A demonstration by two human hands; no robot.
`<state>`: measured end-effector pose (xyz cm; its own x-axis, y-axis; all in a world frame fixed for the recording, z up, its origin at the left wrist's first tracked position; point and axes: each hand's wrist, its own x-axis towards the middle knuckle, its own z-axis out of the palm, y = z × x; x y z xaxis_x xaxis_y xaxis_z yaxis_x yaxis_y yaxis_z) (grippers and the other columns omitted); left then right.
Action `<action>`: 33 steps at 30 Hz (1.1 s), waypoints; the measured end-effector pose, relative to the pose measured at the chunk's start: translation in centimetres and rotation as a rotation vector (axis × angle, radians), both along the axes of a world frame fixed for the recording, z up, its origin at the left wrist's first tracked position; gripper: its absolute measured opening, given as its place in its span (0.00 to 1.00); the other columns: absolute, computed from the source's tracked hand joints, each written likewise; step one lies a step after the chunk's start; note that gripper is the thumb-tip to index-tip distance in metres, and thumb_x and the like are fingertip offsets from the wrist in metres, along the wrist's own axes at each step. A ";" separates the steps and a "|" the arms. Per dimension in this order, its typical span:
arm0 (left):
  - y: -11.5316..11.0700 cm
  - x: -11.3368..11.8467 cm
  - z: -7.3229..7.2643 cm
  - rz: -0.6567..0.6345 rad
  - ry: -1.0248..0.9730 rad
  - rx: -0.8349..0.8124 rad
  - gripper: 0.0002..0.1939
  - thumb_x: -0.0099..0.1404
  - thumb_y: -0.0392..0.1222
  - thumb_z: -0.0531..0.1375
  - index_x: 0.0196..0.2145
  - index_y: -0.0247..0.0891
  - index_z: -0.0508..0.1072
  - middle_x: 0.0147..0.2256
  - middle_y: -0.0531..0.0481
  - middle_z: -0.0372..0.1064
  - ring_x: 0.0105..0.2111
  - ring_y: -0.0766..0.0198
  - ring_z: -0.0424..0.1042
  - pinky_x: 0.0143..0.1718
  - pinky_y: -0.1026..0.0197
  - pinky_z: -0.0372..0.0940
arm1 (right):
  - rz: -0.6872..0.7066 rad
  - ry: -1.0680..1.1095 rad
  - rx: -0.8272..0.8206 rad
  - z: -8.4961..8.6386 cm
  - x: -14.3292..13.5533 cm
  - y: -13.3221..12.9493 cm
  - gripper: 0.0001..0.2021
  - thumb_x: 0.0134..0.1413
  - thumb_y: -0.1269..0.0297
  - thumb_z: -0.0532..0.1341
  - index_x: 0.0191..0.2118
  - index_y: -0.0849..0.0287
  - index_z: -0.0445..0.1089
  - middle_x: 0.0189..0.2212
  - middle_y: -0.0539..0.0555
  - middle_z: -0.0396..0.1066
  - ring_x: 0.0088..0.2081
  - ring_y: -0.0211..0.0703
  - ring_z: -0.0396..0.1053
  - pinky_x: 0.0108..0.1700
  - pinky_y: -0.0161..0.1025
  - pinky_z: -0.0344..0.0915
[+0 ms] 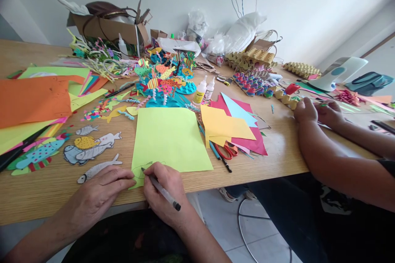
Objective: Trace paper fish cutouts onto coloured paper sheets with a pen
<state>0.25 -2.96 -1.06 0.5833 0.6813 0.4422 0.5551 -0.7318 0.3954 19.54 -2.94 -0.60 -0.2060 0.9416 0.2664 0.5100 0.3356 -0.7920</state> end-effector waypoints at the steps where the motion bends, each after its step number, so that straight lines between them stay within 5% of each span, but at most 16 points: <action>1: 0.0 0.0 0.1 -0.006 0.002 0.005 0.15 0.68 0.28 0.48 0.42 0.39 0.72 0.40 0.49 0.70 0.42 0.62 0.66 0.44 0.61 0.64 | 0.000 -0.004 -0.002 0.0 -0.1 0.0 0.04 0.51 0.71 0.54 0.30 0.58 0.66 0.20 0.47 0.65 0.22 0.34 0.61 0.26 0.30 0.58; 13: 0.1 0.0 0.6 -0.015 0.020 0.011 0.16 0.67 0.28 0.48 0.42 0.39 0.72 0.40 0.49 0.71 0.41 0.62 0.67 0.43 0.61 0.65 | 0.003 -0.043 -0.014 -0.1 -0.2 0.2 0.04 0.52 0.71 0.55 0.30 0.57 0.66 0.22 0.48 0.68 0.24 0.36 0.65 0.28 0.31 0.60; 33: 0.1 0.0 0.1 -0.007 -0.007 0.034 0.15 0.68 0.29 0.48 0.41 0.39 0.72 0.39 0.49 0.71 0.41 0.63 0.67 0.44 0.63 0.64 | 0.071 0.045 -0.020 0.4 0.3 -0.2 0.05 0.46 0.73 0.53 0.26 0.57 0.63 0.17 0.44 0.59 0.20 0.33 0.56 0.25 0.29 0.55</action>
